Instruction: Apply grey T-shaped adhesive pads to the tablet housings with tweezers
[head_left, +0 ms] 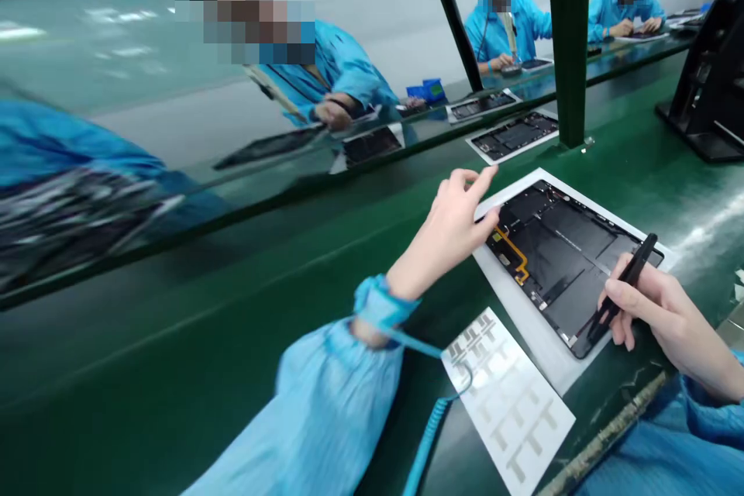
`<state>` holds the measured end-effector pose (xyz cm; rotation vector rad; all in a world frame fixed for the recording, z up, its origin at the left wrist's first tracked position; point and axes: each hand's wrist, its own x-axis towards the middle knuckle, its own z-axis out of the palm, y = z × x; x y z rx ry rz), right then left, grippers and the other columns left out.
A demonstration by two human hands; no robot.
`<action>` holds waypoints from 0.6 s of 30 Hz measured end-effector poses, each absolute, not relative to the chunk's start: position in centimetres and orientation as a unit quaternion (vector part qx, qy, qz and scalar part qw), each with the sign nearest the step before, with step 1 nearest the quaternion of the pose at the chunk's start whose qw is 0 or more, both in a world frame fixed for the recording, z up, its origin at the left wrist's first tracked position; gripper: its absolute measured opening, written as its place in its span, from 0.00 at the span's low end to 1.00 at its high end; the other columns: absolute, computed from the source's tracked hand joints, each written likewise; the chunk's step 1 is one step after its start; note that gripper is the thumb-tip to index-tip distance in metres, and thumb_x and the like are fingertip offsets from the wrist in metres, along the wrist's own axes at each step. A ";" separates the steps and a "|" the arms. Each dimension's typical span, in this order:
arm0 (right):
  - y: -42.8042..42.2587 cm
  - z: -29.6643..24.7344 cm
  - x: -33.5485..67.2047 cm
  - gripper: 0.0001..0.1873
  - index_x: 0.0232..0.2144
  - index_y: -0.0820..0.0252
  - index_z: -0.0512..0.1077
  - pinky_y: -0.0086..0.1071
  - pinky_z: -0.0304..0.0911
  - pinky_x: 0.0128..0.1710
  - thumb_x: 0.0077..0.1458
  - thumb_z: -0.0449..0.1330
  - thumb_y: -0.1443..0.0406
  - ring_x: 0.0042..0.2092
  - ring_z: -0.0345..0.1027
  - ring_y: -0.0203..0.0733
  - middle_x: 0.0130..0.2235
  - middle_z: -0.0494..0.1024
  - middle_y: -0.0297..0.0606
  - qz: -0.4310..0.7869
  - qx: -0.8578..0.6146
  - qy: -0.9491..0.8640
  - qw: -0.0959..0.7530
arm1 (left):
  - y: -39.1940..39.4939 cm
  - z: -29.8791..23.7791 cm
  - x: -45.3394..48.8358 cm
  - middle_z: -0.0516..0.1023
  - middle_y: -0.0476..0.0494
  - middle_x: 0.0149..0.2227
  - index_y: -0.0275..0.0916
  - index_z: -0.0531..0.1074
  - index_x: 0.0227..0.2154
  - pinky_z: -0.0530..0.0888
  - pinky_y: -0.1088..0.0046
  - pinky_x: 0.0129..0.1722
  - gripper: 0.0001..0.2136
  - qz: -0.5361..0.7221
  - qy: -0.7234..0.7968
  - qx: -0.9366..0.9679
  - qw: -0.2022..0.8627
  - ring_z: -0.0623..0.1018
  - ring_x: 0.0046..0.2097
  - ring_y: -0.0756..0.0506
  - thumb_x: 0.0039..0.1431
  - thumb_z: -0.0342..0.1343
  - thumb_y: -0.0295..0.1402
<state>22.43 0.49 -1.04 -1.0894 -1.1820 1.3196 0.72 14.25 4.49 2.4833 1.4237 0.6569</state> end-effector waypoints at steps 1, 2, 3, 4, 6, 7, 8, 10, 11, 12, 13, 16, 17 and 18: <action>0.5 -1.1 22.3 0.24 0.28 0.60 0.64 0.23 0.61 0.16 0.55 0.60 0.45 0.18 0.64 0.32 0.18 0.69 0.30 0.551 -0.454 -0.490 0.501 | 16.0 3.8 0.0 0.64 0.36 0.56 0.37 0.62 0.58 0.63 0.49 0.59 0.22 0.235 0.515 0.818 0.102 0.67 0.57 0.38 0.61 0.54 0.33; 0.5 -1.1 22.1 0.24 0.29 0.60 0.64 0.23 0.60 0.17 0.55 0.60 0.45 0.18 0.63 0.32 0.18 0.69 0.29 0.551 -0.458 -0.489 0.497 | 17.5 3.1 -0.8 0.66 0.37 0.55 0.37 0.63 0.56 0.67 0.50 0.56 0.21 0.241 0.544 0.796 0.111 0.69 0.55 0.39 0.62 0.56 0.34; 0.4 -1.2 22.0 0.24 0.29 0.60 0.64 0.23 0.60 0.17 0.56 0.60 0.45 0.18 0.64 0.32 0.19 0.69 0.29 0.551 -0.462 -0.489 0.493 | 18.8 2.3 -1.6 0.68 0.38 0.53 0.37 0.65 0.54 0.71 0.53 0.52 0.19 0.242 0.565 0.778 0.127 0.72 0.52 0.40 0.63 0.56 0.35; 0.4 -1.3 21.8 0.24 0.30 0.61 0.64 0.23 0.60 0.17 0.56 0.59 0.45 0.18 0.64 0.32 0.19 0.70 0.30 0.553 -0.466 -0.490 0.488 | 19.7 1.5 -2.4 0.70 0.39 0.51 0.36 0.67 0.52 0.73 0.56 0.49 0.16 0.244 0.581 0.763 0.142 0.73 0.49 0.42 0.63 0.56 0.36; 0.5 -1.5 21.5 0.24 0.31 0.61 0.64 0.24 0.60 0.19 0.57 0.58 0.45 0.19 0.65 0.33 0.20 0.70 0.30 0.561 -0.465 -0.498 0.470 | 20.7 0.3 -3.6 0.73 0.41 0.47 0.35 0.69 0.47 0.75 0.61 0.45 0.14 0.245 0.593 0.746 0.179 0.75 0.45 0.44 0.64 0.55 0.38; 0.5 -1.6 21.4 0.24 0.31 0.61 0.64 0.25 0.60 0.19 0.57 0.58 0.45 0.19 0.65 0.34 0.20 0.70 0.31 0.566 -0.465 -0.502 0.461 | 20.9 -0.1 -3.9 0.73 0.42 0.45 0.35 0.70 0.46 0.76 0.62 0.44 0.13 0.246 0.594 0.740 0.198 0.76 0.44 0.45 0.64 0.55 0.38; 0.5 -1.6 21.4 0.24 0.31 0.61 0.64 0.25 0.61 0.20 0.57 0.58 0.45 0.20 0.65 0.34 0.20 0.71 0.31 0.567 -0.467 -0.503 0.455 | 21.0 -0.4 -4.2 0.74 0.43 0.44 0.34 0.71 0.44 0.76 0.64 0.43 0.13 0.248 0.593 0.735 0.217 0.76 0.43 0.45 0.64 0.55 0.38; 0.4 -1.7 21.2 0.25 0.31 0.62 0.65 0.25 0.60 0.21 0.57 0.58 0.45 0.19 0.63 0.33 0.19 0.70 0.31 0.563 -0.474 -0.495 0.461 | 20.8 -0.7 -4.2 0.74 0.44 0.42 0.34 0.71 0.43 0.76 0.65 0.42 0.13 0.258 0.590 0.722 0.252 0.76 0.41 0.46 0.64 0.56 0.39; 0.3 -1.7 21.1 0.25 0.30 0.62 0.66 0.25 0.59 0.21 0.57 0.59 0.45 0.19 0.62 0.33 0.19 0.70 0.31 0.560 -0.480 -0.486 0.469 | 20.6 -0.8 -4.1 0.74 0.44 0.42 0.33 0.71 0.43 0.76 0.65 0.42 0.13 0.267 0.589 0.714 0.268 0.76 0.41 0.45 0.64 0.55 0.39; 0.2 -1.7 21.0 0.25 0.29 0.62 0.66 0.25 0.58 0.21 0.56 0.59 0.44 0.19 0.62 0.32 0.19 0.69 0.31 0.561 -0.484 -0.475 0.475 | 20.4 -0.8 -3.9 0.74 0.44 0.42 0.34 0.71 0.44 0.76 0.65 0.41 0.13 0.279 0.588 0.705 0.283 0.76 0.41 0.46 0.64 0.55 0.39; 0.2 -1.7 20.9 0.26 0.29 0.62 0.66 0.24 0.58 0.20 0.55 0.59 0.44 0.19 0.61 0.32 0.19 0.68 0.30 0.563 -0.486 -0.466 0.478 | 20.2 -0.8 -3.7 0.74 0.43 0.42 0.34 0.70 0.44 0.76 0.65 0.41 0.13 0.293 0.586 0.694 0.298 0.76 0.41 0.46 0.65 0.54 0.39; -0.1 -1.7 20.6 0.26 0.28 0.61 0.67 0.24 0.56 0.19 0.53 0.61 0.43 0.19 0.61 0.33 0.18 0.67 0.30 0.574 -0.488 -0.447 0.482 | 19.7 -0.7 -3.1 0.74 0.43 0.41 0.34 0.69 0.47 0.77 0.68 0.37 0.15 0.329 0.574 0.664 0.348 0.76 0.38 0.48 0.66 0.53 0.40; -0.1 -1.7 20.6 0.26 0.28 0.61 0.68 0.24 0.57 0.19 0.53 0.61 0.44 0.19 0.62 0.33 0.19 0.67 0.31 0.574 -0.487 -0.443 0.488 | 19.7 -0.6 -3.0 0.74 0.43 0.41 0.34 0.68 0.47 0.77 0.69 0.36 0.15 0.339 0.569 0.655 0.363 0.76 0.37 0.49 0.66 0.53 0.40; -0.1 -1.8 20.6 0.25 0.28 0.62 0.68 0.24 0.57 0.20 0.53 0.62 0.45 0.19 0.62 0.32 0.20 0.68 0.31 0.572 -0.484 -0.437 0.498 | 19.7 -0.4 -3.1 0.74 0.43 0.40 0.34 0.68 0.47 0.77 0.70 0.35 0.15 0.350 0.565 0.647 0.375 0.76 0.36 0.49 0.66 0.53 0.40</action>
